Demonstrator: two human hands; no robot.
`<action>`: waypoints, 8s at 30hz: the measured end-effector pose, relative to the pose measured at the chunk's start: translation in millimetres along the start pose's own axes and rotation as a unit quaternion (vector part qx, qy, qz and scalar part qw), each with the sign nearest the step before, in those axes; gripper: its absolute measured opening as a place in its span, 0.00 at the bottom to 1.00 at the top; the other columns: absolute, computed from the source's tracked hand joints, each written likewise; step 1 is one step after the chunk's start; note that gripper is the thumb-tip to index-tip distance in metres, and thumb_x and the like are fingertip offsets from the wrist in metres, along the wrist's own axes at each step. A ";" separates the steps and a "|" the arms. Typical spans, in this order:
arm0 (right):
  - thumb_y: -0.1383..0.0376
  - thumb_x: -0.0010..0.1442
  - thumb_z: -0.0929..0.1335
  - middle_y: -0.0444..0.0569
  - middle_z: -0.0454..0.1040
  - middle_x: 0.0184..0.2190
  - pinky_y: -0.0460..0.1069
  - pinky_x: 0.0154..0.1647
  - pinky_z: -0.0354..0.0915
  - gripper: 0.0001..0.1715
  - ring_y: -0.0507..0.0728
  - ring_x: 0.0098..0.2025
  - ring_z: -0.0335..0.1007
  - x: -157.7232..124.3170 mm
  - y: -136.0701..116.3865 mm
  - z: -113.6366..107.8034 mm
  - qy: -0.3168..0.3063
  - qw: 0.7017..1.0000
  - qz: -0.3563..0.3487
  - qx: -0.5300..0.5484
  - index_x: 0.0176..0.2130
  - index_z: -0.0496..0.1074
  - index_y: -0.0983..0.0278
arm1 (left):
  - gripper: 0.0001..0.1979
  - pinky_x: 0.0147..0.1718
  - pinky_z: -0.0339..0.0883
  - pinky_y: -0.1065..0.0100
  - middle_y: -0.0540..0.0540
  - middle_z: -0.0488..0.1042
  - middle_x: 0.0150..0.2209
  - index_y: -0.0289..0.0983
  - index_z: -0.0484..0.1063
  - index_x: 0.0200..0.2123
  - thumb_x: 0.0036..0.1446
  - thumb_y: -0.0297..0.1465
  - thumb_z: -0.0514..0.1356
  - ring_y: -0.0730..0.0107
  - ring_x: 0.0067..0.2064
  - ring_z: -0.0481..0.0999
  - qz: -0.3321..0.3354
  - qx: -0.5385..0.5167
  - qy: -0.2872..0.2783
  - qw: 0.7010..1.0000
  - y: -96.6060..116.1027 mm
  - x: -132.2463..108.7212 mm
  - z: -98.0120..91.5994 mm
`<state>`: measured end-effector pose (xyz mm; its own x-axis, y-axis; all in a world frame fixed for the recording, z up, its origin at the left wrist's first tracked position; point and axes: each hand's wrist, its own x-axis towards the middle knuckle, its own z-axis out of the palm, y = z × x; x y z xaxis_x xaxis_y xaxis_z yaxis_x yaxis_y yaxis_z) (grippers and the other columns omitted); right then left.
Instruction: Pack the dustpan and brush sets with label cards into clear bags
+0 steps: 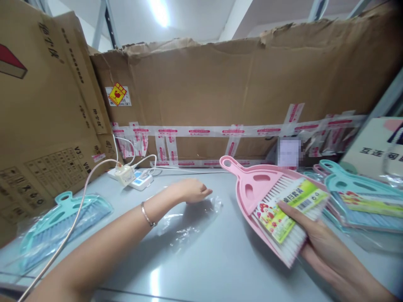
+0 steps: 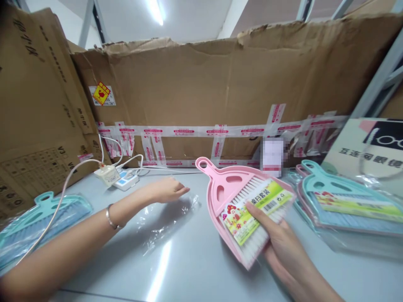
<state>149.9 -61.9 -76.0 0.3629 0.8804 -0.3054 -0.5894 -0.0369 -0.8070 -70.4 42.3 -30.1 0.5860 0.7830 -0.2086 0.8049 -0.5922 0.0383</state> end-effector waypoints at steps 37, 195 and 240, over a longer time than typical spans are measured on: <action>0.65 0.43 0.76 0.53 0.76 0.43 0.54 0.40 0.73 0.35 0.62 0.42 0.75 -40.6 52.2 31.6 -0.088 0.980 0.168 0.057 0.51 0.67 0.62 | 0.10 0.25 0.62 0.69 0.46 0.68 0.27 0.33 0.69 0.28 0.59 0.23 0.50 0.69 0.29 0.66 0.069 0.129 0.433 0.889 30.1 -59.8 23.4; 0.56 0.63 0.59 0.55 0.69 0.41 0.55 0.40 0.65 0.17 0.60 0.42 0.66 2.3 44.4 -33.0 -0.169 0.577 -0.484 -0.636 0.46 0.63 0.63 | 0.18 0.56 0.51 0.42 0.35 0.58 0.61 0.39 0.55 0.55 0.62 0.35 0.45 0.55 0.62 0.57 -0.180 -0.190 0.326 0.908 44.4 -112.9 121.3; 0.62 0.40 0.77 0.43 0.75 0.33 0.52 0.44 0.66 0.23 0.54 0.39 0.73 47.4 61.7 71.4 -0.279 0.957 0.070 -0.045 0.36 0.68 0.62 | 0.06 0.19 0.56 0.77 0.54 0.69 0.21 0.37 0.64 0.30 0.54 0.33 0.57 0.79 0.18 0.62 -0.042 -0.587 0.566 0.578 -33.6 -5.4 -35.3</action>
<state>79.2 11.2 -104.2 -0.1711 0.9783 -0.1165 -0.5309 -0.1912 -0.8256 -97.4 64.6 4.2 -0.3089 0.8157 0.4892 -0.0450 -0.5263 0.8491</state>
